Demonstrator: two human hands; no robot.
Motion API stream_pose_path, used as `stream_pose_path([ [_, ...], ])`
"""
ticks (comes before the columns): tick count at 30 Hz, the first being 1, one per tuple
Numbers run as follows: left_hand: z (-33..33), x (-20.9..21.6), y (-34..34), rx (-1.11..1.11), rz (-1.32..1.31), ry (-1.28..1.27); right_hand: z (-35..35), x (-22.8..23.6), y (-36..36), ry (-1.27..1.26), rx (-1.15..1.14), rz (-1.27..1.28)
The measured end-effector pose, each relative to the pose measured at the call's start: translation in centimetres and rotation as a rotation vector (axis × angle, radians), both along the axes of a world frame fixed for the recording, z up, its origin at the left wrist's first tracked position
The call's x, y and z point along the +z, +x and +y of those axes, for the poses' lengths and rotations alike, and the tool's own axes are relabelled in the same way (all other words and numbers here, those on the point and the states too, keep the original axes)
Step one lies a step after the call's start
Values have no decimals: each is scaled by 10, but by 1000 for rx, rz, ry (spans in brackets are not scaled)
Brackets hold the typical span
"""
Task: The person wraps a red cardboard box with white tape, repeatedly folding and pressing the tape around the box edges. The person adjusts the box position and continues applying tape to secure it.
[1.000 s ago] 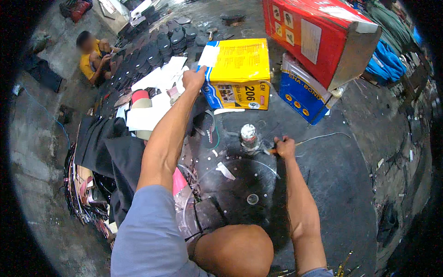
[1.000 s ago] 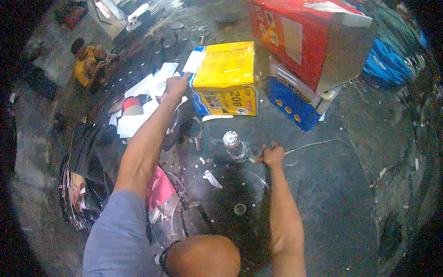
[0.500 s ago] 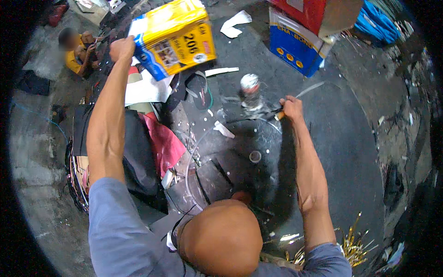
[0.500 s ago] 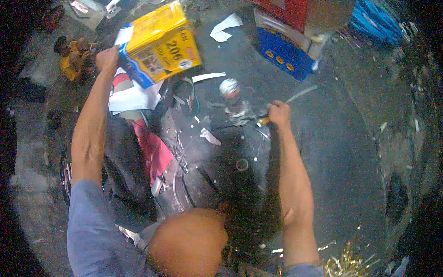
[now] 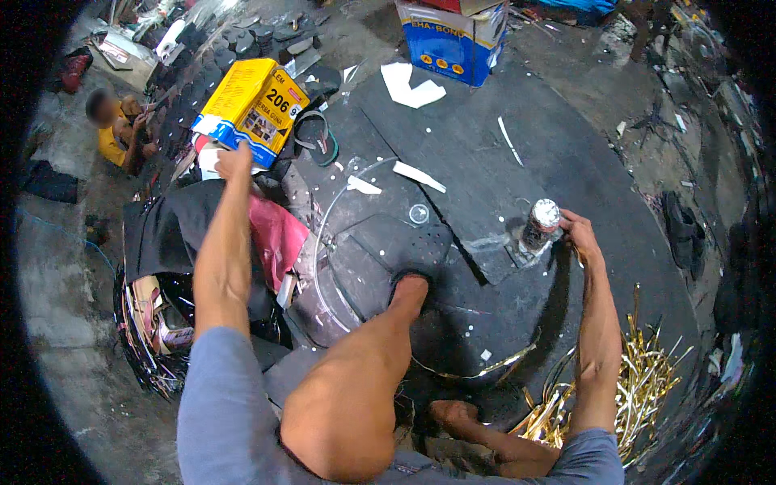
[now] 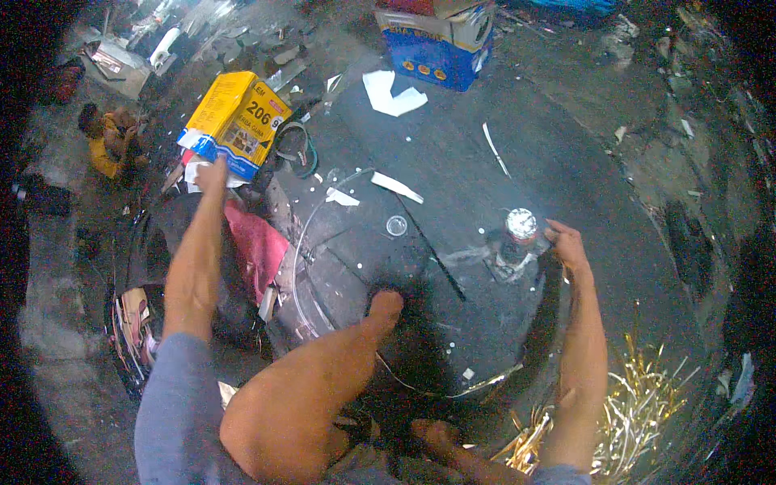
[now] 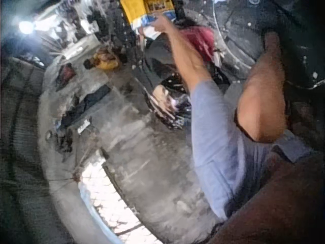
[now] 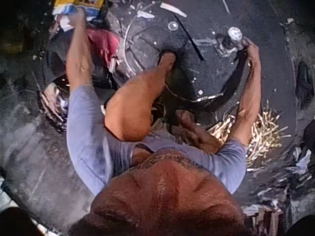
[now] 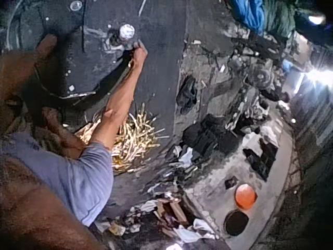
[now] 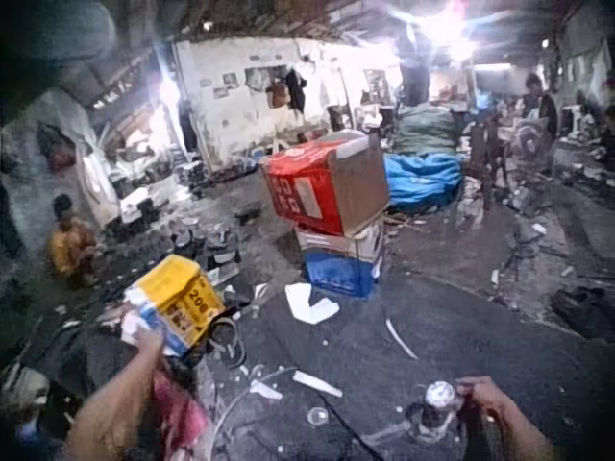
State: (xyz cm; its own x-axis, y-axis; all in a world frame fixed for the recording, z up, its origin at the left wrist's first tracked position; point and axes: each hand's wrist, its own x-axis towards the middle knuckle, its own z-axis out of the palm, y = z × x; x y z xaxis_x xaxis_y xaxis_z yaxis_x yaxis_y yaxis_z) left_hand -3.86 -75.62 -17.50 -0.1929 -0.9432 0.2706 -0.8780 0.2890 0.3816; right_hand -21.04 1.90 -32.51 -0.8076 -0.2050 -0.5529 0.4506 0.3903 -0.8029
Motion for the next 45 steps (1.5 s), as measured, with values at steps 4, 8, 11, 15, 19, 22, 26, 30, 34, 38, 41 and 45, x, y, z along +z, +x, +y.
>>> stream_pose_path([
  [4, 173, -24, 33, -609, 345, 115, 60, 16, 18, 83, -33, 94],
  [8, 316, -36, 88, -968, 220, 264, 61, 71, 50, 76, 40, 104],
  [11, 350, -81, 83, -1309, 220, 87, 69, 86, 71, 181, 188, 150],
  [15, 399, -86, 39, -1575, -236, 284, 117, 56, 91, 237, 149, 163],
  [19, 388, -158, 20, -1764, -251, 0, 111, 69, 129, 180, -52, -68],
  [22, 346, -155, -9, -1945, -427, -217, 138, 49, 138, 202, 37, -62],
  [26, 276, -104, -53, -922, 318, -103, 134, 81, 137, 302, 119, -129],
  [30, 328, -82, -10, -851, -145, 578, 135, 92, 126, 347, 184, -104],
  [34, 390, -157, 7, -423, 313, 1494, 148, 78, 125, 221, 183, -134],
  [38, 444, -171, -4, -394, 337, 1401, 208, 13, 132, 24, -29, -36],
  [41, 441, -162, 21, -291, 528, 1443, 157, 40, 117, 194, 46, 12],
  [45, 430, -139, 49, -336, 671, 1407, 128, 59, 108, 148, 59, 121],
])
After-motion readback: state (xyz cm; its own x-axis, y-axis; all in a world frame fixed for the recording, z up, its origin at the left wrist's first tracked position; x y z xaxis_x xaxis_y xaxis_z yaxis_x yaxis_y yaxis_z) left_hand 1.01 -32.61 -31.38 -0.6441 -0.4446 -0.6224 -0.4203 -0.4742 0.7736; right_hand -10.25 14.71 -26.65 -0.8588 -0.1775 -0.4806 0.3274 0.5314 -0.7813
